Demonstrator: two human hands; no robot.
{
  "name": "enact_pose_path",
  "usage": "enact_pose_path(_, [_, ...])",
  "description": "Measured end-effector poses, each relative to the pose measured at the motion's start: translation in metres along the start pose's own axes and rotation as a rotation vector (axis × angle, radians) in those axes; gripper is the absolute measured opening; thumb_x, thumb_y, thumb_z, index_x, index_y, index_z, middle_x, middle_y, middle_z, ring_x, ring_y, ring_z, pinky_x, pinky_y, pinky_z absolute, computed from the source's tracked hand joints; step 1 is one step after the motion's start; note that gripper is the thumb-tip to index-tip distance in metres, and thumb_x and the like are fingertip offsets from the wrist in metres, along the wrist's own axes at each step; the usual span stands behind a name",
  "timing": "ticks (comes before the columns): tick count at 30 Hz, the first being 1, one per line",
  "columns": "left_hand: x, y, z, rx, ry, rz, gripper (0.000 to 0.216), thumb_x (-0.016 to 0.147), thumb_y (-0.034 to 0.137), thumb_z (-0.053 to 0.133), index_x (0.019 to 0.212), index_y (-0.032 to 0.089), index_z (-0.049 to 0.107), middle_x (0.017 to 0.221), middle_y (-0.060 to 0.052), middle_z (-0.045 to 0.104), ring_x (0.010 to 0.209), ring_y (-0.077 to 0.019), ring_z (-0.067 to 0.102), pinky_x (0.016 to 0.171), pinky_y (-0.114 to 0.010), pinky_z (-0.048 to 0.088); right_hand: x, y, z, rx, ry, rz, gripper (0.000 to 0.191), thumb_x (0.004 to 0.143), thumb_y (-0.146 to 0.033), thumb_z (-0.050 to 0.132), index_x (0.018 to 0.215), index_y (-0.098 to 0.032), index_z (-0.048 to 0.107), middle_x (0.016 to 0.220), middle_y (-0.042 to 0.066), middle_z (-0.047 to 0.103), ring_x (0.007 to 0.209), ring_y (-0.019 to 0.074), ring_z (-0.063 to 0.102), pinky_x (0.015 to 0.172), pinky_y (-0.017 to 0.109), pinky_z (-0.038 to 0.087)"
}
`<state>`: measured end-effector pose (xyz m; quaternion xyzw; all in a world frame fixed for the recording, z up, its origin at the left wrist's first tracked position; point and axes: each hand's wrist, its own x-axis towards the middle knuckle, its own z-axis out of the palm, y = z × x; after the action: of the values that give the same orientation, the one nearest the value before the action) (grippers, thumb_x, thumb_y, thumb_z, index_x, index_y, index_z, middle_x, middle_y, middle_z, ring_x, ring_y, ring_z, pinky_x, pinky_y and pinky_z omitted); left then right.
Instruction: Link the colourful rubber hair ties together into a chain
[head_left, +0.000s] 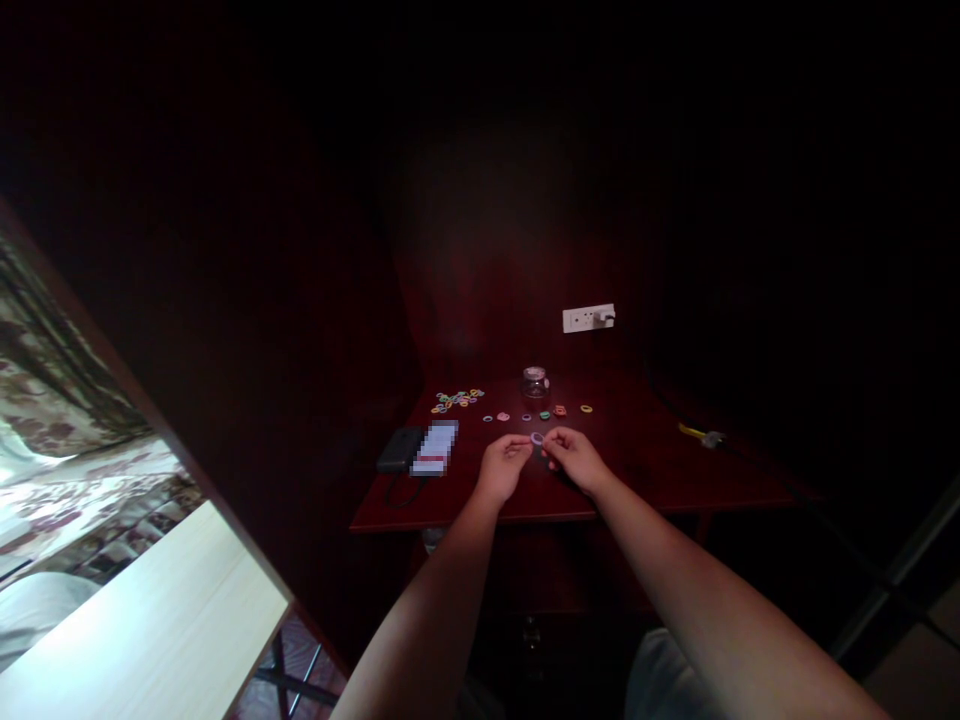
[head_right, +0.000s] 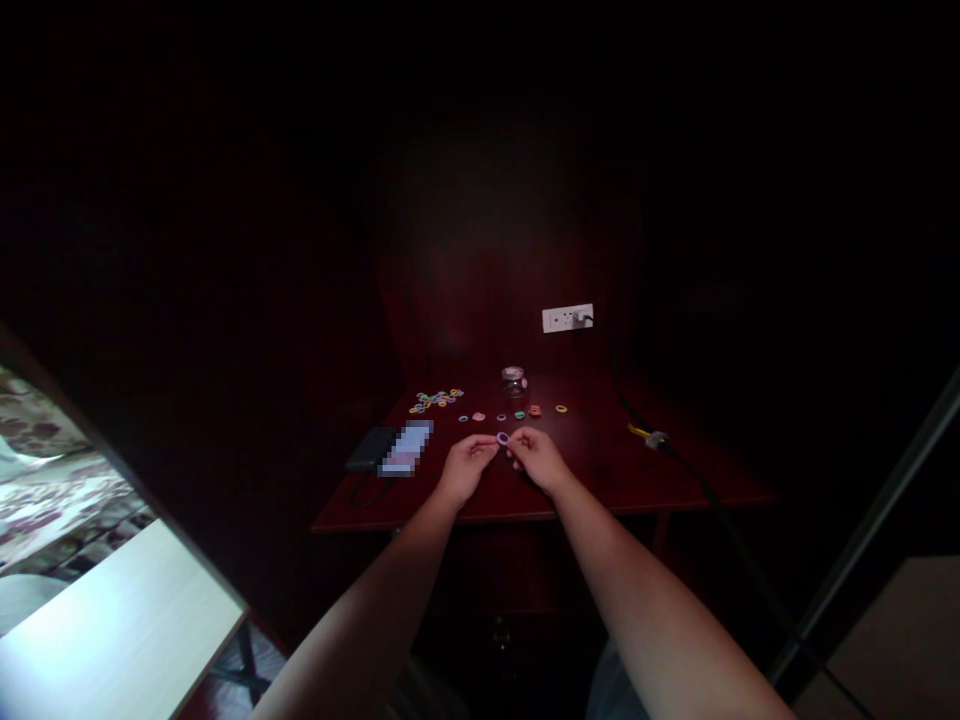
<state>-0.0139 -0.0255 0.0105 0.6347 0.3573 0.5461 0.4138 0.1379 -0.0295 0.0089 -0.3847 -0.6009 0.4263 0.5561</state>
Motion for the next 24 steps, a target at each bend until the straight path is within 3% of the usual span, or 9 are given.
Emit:
enact_pose_path(16, [-0.0006,-0.003,0.0003,-0.029,-0.012,-0.014,0.027,0.066,0.028,0.067,0.086,0.012,0.062,0.077,-0.008,0.066,0.072,-0.0147,0.061,0.07,-0.027,0.048,-0.0019,-0.0023,0.0011,-0.129,-0.101,-0.039,0.025,0.071,-0.04,0.058,0.069,-0.015,0.054,0.062,0.0,0.057,0.047,0.0082,0.047,0.046,0.02,0.037])
enact_pose_path(24, [-0.0012,-0.0074,0.001,-0.035,-0.062,-0.035,0.03,0.067,0.028,0.067,0.09,0.011,0.06,0.08,-0.009,0.066,0.073,-0.0142,0.062,0.071,-0.027,0.047,-0.0008,-0.0026,0.0003,-0.04,-0.031,-0.01,0.023,0.071,-0.038,0.056,0.066,-0.016,0.053,0.059,-0.002,0.057,0.043,0.007,0.046,0.044,0.019,0.035])
